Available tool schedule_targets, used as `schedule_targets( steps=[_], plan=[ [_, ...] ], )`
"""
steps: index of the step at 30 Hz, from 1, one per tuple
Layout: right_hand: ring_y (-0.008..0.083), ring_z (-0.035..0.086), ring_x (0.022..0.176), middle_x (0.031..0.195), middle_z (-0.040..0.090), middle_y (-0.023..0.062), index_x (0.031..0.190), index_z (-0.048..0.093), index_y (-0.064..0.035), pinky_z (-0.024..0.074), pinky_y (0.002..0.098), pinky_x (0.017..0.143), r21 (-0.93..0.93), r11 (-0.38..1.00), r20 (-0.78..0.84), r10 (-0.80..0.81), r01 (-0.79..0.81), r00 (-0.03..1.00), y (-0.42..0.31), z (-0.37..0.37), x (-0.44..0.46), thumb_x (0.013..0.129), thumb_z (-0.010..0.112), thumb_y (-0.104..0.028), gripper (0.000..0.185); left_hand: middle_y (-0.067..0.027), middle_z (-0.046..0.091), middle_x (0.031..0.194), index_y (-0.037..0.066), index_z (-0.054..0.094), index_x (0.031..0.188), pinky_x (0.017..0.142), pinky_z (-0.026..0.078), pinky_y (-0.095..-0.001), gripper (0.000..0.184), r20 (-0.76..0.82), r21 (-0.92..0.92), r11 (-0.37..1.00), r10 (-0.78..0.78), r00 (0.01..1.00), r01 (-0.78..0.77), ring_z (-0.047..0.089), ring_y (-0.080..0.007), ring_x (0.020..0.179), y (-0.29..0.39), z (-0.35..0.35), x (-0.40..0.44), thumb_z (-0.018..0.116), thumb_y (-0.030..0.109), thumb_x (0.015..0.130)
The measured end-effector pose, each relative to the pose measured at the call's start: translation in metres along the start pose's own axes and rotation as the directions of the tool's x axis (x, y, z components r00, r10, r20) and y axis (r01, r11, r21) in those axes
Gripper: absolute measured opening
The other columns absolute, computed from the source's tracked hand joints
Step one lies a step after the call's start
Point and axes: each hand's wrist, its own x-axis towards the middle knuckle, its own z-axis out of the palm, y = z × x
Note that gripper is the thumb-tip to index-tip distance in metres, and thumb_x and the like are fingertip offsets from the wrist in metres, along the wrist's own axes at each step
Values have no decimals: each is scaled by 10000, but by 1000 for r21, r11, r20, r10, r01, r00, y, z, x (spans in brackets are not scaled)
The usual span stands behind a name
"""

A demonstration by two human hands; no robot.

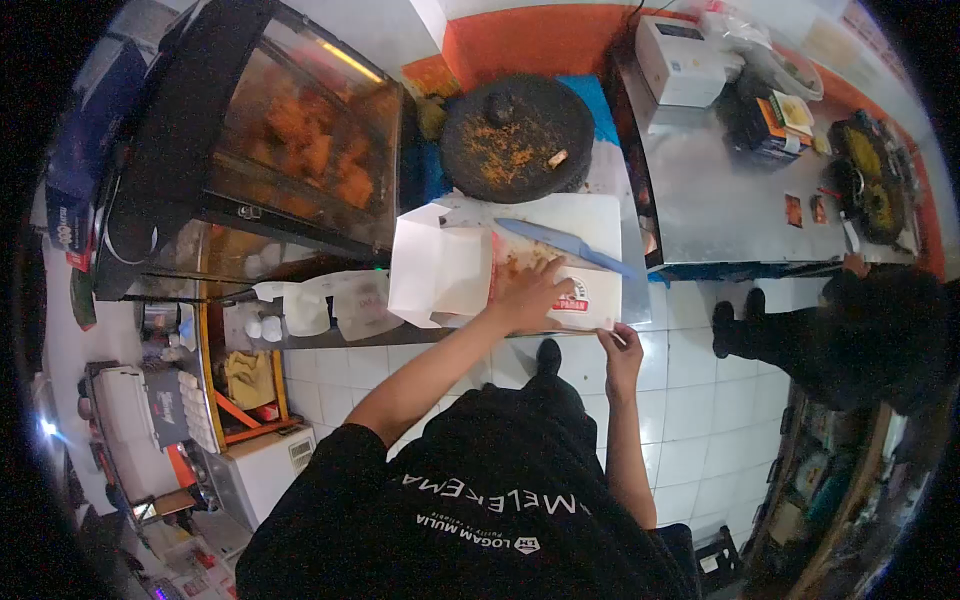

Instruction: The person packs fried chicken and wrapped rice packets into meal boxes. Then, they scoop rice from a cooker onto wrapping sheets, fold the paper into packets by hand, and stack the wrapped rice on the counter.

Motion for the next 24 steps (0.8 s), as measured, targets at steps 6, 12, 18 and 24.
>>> schedule_targets(
  steps=[6,12,18,24],
  plan=[
    [204,607,1058,1167,583,102,1153,563,8,516,325,931,-57,996,39,-67,69,997,-3,15,3,839,780,-12,382,-291,464,1389,73,494,1337,1046,438,-557,732,140,329,943,7,990,-53,401,-454,1365,5,-14,12,813,376,752],
    [221,604,1073,1280,532,119,1362,447,-20,540,356,899,-18,998,49,-63,64,997,-15,30,0,860,734,-44,579,-290,571,1257,64,447,1375,971,492,-522,611,104,-173,979,-91,990,108,602,-442,1149,11,-46,4,667,345,879],
    [212,604,1108,1247,577,75,1311,504,-57,518,393,925,341,933,63,96,-112,993,-15,4,16,910,557,-102,407,-160,695,1062,48,515,1263,830,547,-353,457,-98,-839,541,-249,964,54,676,-220,1007,-48,-62,11,629,-2,824],
    [250,591,1165,1293,559,91,1361,450,-68,524,442,951,201,980,5,-5,4,1000,2,-2,36,988,560,-191,408,-136,620,1093,51,593,1151,944,487,-426,558,-621,-418,900,-381,685,121,605,-316,1080,-88,-15,13,802,48,633]
  ],
)
